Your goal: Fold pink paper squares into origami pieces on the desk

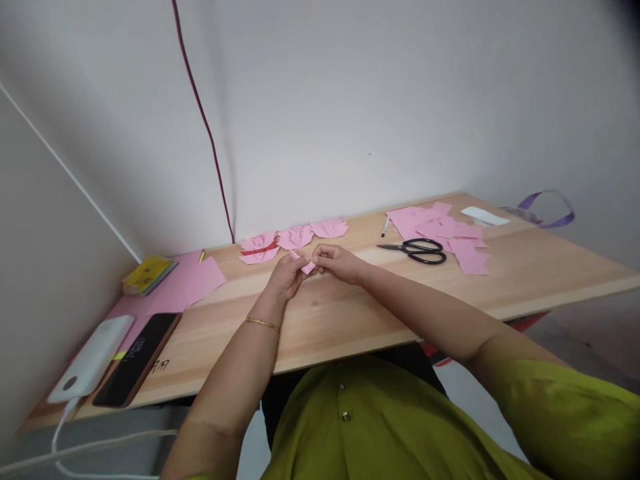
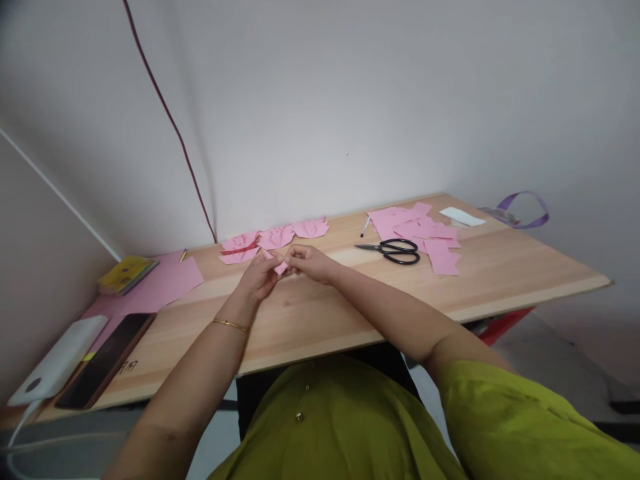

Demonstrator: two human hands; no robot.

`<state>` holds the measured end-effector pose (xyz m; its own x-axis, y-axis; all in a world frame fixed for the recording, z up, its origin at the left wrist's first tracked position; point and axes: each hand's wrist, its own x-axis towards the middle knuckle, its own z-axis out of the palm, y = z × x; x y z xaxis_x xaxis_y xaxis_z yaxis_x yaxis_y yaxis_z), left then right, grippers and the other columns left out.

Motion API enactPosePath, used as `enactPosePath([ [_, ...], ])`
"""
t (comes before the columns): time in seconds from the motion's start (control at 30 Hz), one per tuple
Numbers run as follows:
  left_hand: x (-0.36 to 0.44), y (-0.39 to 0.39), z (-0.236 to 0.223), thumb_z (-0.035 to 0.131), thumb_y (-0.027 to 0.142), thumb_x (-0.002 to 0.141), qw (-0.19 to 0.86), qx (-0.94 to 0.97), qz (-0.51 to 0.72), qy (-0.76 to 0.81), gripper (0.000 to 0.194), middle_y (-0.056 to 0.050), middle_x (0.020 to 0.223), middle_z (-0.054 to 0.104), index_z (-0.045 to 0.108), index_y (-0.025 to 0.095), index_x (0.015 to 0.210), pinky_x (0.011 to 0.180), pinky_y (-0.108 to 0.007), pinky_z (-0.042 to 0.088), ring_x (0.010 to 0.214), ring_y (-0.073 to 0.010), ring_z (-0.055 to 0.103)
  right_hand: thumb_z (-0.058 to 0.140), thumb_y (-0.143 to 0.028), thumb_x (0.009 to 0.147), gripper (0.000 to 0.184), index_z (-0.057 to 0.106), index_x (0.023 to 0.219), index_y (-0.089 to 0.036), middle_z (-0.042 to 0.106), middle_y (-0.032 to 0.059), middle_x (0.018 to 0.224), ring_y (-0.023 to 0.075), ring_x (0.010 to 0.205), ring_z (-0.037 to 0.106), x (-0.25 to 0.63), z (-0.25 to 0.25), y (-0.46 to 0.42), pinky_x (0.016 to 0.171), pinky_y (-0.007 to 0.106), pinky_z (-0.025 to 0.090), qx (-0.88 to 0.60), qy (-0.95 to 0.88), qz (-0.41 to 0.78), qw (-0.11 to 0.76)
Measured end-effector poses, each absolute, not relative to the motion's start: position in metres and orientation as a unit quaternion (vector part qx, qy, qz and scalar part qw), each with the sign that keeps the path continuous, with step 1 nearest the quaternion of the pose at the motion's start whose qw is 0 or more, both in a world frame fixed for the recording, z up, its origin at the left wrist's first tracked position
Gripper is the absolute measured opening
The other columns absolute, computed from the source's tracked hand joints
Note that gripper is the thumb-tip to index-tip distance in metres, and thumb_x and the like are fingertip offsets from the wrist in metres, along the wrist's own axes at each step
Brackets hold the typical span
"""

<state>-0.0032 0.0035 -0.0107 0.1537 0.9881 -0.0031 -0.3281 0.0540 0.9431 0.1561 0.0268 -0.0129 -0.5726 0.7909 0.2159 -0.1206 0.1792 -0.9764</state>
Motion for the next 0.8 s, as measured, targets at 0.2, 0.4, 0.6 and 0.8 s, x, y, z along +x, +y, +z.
enactPosePath([
  [0.2, 0.000, -0.001, -0.007, 0.076, 0.024, 0.059, 0.621, 0.445, 0.517, 0.386, 0.023, 0.001, 0.064, 0.057, 0.060, 0.014, 0.073, 0.067, -0.028, 0.049, 0.059, -0.0089, 0.053, 0.060, -0.041, 0.077, 0.026, 0.052, 0.075, -0.016, 0.050, -0.0054, 0.058, 0.0087, 0.055, 0.046, 0.156, -0.014, 0.029, 0.059, 0.023, 0.036, -0.293, -0.659, 0.542, 0.431],
  [0.4, 0.001, 0.004, -0.012, 0.073, 0.019, 0.059, 0.598, 0.452, 0.524, 0.405, 0.016, 0.000, 0.064, 0.059, 0.063, 0.012, 0.070, 0.061, -0.024, 0.046, 0.055, -0.0075, 0.050, 0.059, -0.040, 0.077, 0.025, 0.052, 0.076, -0.016, 0.050, -0.0052, 0.058, 0.0090, 0.055, 0.046, 0.156, -0.009, 0.026, 0.059, 0.023, 0.036, -0.310, -0.672, 0.524, 0.421],
  [0.6, -0.002, 0.009, -0.020, 0.072, 0.020, 0.060, 0.580, 0.476, 0.519, 0.410, 0.014, -0.002, 0.065, 0.061, 0.065, 0.011, 0.070, 0.059, -0.023, 0.044, 0.057, -0.0085, 0.052, 0.058, -0.040, 0.078, 0.024, 0.052, 0.077, -0.017, 0.051, -0.0047, 0.060, 0.0090, 0.056, 0.046, 0.157, -0.012, 0.027, 0.058, 0.022, 0.036, -0.310, -0.690, 0.508, 0.412],
  [0.8, -0.003, 0.009, -0.021, 0.071, 0.022, 0.063, 0.568, 0.495, 0.511, 0.414, 0.016, -0.004, 0.069, 0.063, 0.065, 0.011, 0.072, 0.059, -0.022, 0.044, 0.058, -0.0089, 0.053, 0.055, -0.042, 0.081, 0.026, 0.052, 0.077, -0.017, 0.053, -0.0033, 0.062, 0.0099, 0.058, 0.047, 0.157, -0.010, 0.027, 0.060, 0.024, 0.038, -0.321, -0.703, 0.493, 0.401],
])
